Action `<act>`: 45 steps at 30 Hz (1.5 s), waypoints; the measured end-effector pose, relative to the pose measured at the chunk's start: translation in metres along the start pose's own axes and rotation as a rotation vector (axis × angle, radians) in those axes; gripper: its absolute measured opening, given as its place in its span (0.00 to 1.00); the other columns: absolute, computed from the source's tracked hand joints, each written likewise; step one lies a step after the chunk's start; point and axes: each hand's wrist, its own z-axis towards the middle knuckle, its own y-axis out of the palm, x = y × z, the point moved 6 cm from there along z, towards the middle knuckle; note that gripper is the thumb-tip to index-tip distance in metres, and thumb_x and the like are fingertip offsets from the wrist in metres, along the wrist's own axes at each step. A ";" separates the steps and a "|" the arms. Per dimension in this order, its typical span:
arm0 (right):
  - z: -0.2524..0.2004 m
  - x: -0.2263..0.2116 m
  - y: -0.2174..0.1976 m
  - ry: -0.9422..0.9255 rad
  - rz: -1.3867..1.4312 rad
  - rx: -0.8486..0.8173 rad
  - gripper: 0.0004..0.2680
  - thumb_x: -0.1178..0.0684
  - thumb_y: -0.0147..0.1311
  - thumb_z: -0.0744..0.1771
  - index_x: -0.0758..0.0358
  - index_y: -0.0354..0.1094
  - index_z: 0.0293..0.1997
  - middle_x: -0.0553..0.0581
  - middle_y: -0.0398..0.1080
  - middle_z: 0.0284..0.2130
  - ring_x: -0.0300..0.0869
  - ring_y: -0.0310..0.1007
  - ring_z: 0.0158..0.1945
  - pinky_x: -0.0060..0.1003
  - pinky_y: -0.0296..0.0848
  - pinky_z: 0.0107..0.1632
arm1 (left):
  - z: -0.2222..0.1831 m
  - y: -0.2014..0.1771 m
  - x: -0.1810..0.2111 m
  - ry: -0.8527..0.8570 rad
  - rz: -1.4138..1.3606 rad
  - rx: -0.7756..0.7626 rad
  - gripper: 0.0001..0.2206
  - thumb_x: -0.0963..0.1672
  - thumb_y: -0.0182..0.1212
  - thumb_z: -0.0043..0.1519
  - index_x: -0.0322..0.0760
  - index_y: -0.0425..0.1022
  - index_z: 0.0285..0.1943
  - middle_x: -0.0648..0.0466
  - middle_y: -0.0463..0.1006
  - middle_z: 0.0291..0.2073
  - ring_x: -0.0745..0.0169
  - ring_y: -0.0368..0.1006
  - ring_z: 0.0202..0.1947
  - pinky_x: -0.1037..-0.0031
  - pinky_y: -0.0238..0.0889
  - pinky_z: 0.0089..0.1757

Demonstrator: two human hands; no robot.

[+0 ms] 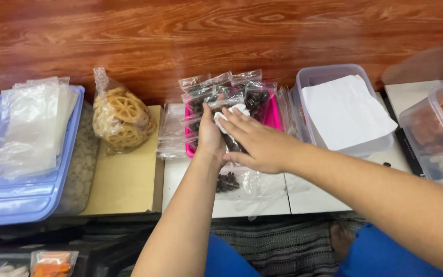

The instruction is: Cleaning individual sealed plastic bags of food items using a cloth before further processing or storage.

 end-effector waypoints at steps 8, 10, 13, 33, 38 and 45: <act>-0.008 0.001 -0.003 0.034 -0.034 0.041 0.32 0.31 0.40 0.70 0.62 0.37 0.78 0.71 0.40 0.74 0.64 0.37 0.76 0.56 0.44 0.73 | -0.019 0.006 -0.013 -0.066 -0.007 0.040 0.29 0.62 0.39 0.67 0.53 0.70 0.68 0.45 0.77 0.57 0.52 0.74 0.56 0.56 0.69 0.55; -0.012 0.001 -0.004 0.022 -0.039 0.041 0.32 0.30 0.41 0.70 0.63 0.39 0.77 0.71 0.40 0.74 0.64 0.37 0.76 0.56 0.45 0.73 | -0.032 0.014 -0.012 -0.078 -0.004 0.065 0.29 0.62 0.40 0.67 0.51 0.71 0.68 0.45 0.77 0.57 0.52 0.74 0.55 0.58 0.69 0.54; -0.015 0.008 -0.008 0.007 0.025 0.015 0.31 0.32 0.40 0.70 0.60 0.36 0.78 0.69 0.39 0.75 0.64 0.36 0.76 0.56 0.43 0.73 | -0.031 0.010 -0.017 -0.082 -0.007 0.083 0.31 0.62 0.36 0.68 0.47 0.70 0.68 0.42 0.77 0.57 0.51 0.73 0.57 0.58 0.70 0.54; -0.018 -0.005 -0.018 0.094 0.094 0.047 0.31 0.32 0.42 0.69 0.59 0.38 0.78 0.70 0.40 0.74 0.63 0.37 0.76 0.58 0.42 0.73 | -0.020 0.007 0.002 0.033 0.012 -0.037 0.30 0.61 0.27 0.70 0.51 0.61 0.75 0.49 0.73 0.59 0.52 0.66 0.63 0.57 0.60 0.62; -0.019 -0.009 -0.012 0.034 0.080 0.056 0.30 0.33 0.43 0.69 0.57 0.40 0.78 0.69 0.41 0.74 0.63 0.37 0.76 0.57 0.42 0.73 | -0.009 -0.017 -0.013 -0.028 0.034 0.013 0.32 0.63 0.33 0.67 0.53 0.63 0.74 0.44 0.72 0.63 0.47 0.67 0.63 0.53 0.61 0.61; -0.021 0.000 -0.019 0.023 0.050 0.160 0.29 0.35 0.44 0.70 0.63 0.42 0.77 0.72 0.43 0.73 0.65 0.39 0.75 0.58 0.43 0.73 | -0.018 0.004 -0.017 -0.026 0.118 -0.049 0.31 0.62 0.31 0.69 0.50 0.65 0.72 0.41 0.75 0.58 0.47 0.72 0.60 0.56 0.67 0.56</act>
